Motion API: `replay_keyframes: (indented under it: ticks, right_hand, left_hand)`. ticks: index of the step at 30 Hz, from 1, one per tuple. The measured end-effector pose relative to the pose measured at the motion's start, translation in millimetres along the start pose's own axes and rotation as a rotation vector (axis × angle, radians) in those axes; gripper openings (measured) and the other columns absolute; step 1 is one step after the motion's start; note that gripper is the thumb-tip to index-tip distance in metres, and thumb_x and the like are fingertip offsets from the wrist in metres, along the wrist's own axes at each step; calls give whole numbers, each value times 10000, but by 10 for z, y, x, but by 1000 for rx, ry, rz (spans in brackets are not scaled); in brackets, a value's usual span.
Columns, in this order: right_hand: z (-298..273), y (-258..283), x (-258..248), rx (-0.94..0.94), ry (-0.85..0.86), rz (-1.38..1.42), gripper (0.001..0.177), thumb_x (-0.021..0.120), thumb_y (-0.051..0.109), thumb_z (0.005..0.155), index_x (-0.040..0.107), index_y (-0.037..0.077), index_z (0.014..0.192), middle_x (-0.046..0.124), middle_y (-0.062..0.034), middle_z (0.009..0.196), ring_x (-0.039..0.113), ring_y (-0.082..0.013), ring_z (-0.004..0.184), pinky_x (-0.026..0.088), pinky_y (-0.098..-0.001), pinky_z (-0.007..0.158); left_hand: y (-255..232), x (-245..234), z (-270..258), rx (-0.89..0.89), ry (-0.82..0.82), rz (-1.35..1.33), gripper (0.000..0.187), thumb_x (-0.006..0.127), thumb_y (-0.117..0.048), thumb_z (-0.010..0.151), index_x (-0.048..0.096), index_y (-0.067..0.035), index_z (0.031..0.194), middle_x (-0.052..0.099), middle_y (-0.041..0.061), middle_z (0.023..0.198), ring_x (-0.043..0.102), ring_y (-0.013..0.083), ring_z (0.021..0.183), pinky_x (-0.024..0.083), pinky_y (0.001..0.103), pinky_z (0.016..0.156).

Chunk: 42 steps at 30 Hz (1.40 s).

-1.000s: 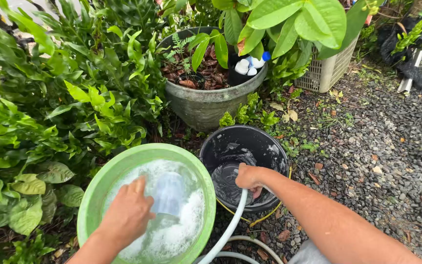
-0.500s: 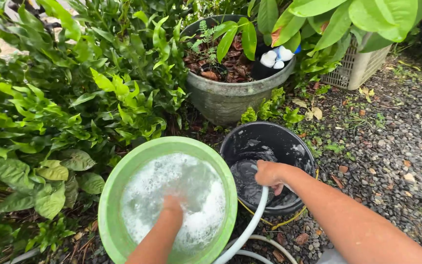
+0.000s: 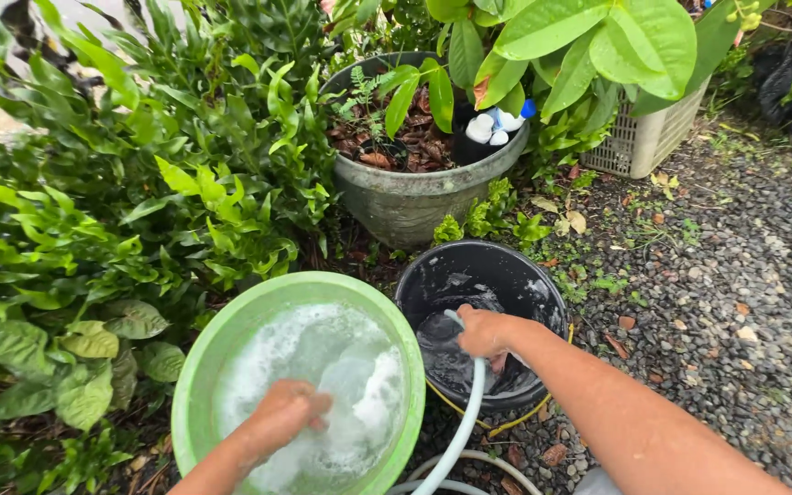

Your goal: Washing and rinsing items in buckets of soapy water in an outdoor garden area.

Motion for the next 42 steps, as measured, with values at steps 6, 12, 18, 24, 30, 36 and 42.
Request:
replay_keyframes:
  ticks: [6, 12, 18, 24, 30, 36, 42]
  right_hand:
    - [120, 10, -87, -28, -112, -24, 520, 573, 63, 912, 376, -34, 1383, 664, -268, 1136, 760, -349, 827, 665, -409, 658]
    - [-16, 210, -210, -182, -307, -326, 766, 726, 137, 832, 300, -22, 1448, 595, -277, 1261, 632, -416, 1113, 541, -449, 904]
    - [34, 138, -205, -113, -290, -381, 554, 671, 72, 806, 499, -46, 1319, 702, -222, 1141, 713, -368, 1066, 592, -448, 891]
    - [569, -265, -119, -171, -267, -376, 384, 670, 94, 817, 645, -14, 1185, 729, -192, 1096, 721, -334, 1045, 587, -428, 891]
    - [451, -146, -194, -269, -255, -326, 356, 676, 115, 835, 672, 15, 1176, 731, -169, 1102, 712, -305, 1029, 582, -420, 879]
    - [394, 101, -126, -390, -214, -274, 328, 681, 135, 853, 698, 45, 1168, 733, -145, 1107, 703, -277, 1014, 578, -413, 867]
    - [1493, -358, 112, -480, -158, -202, 302, 686, 156, 871, 725, 75, 1160, 735, -121, 1113, 694, -248, 998, 573, -406, 855]
  left_hand:
    - [-699, -423, -757, -99, -192, -291, 318, 725, -314, 750, 814, -11, 786, 814, 143, 768, 619, 197, 673, 444, 338, 653]
    - [-1571, -646, -842, 55, -354, -69, 396, 731, -386, 767, 789, 3, 724, 791, 140, 715, 643, 228, 636, 485, 383, 617]
    - [-2544, -531, -555, 296, -450, 387, 470, 701, -424, 806, 739, 41, 752, 727, 266, 819, 711, 410, 795, 558, 493, 784]
    - [-3122, -195, -499, 458, -497, 509, 445, 700, -362, 800, 736, 80, 840, 700, 329, 973, 692, 471, 937, 563, 507, 885]
    - [-3399, 77, -674, 431, -449, 551, 424, 742, -333, 785, 740, 74, 905, 690, 294, 1002, 707, 446, 920, 574, 504, 859]
    - [-3469, 377, -781, 576, -385, 800, 298, 739, -250, 765, 769, 19, 891, 687, 252, 1047, 645, 366, 1028, 471, 524, 957]
    - [-3328, 392, -883, 906, -603, 1099, 340, 712, -147, 674, 757, 40, 954, 562, 329, 1346, 651, 317, 987, 337, 535, 1083]
Point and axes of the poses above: each hand's wrist, its own z-axis towards the middle knuckle, its own x-axis out of the palm, y = z × x, the point moved 8 cm from there along z, towards the middle knuckle
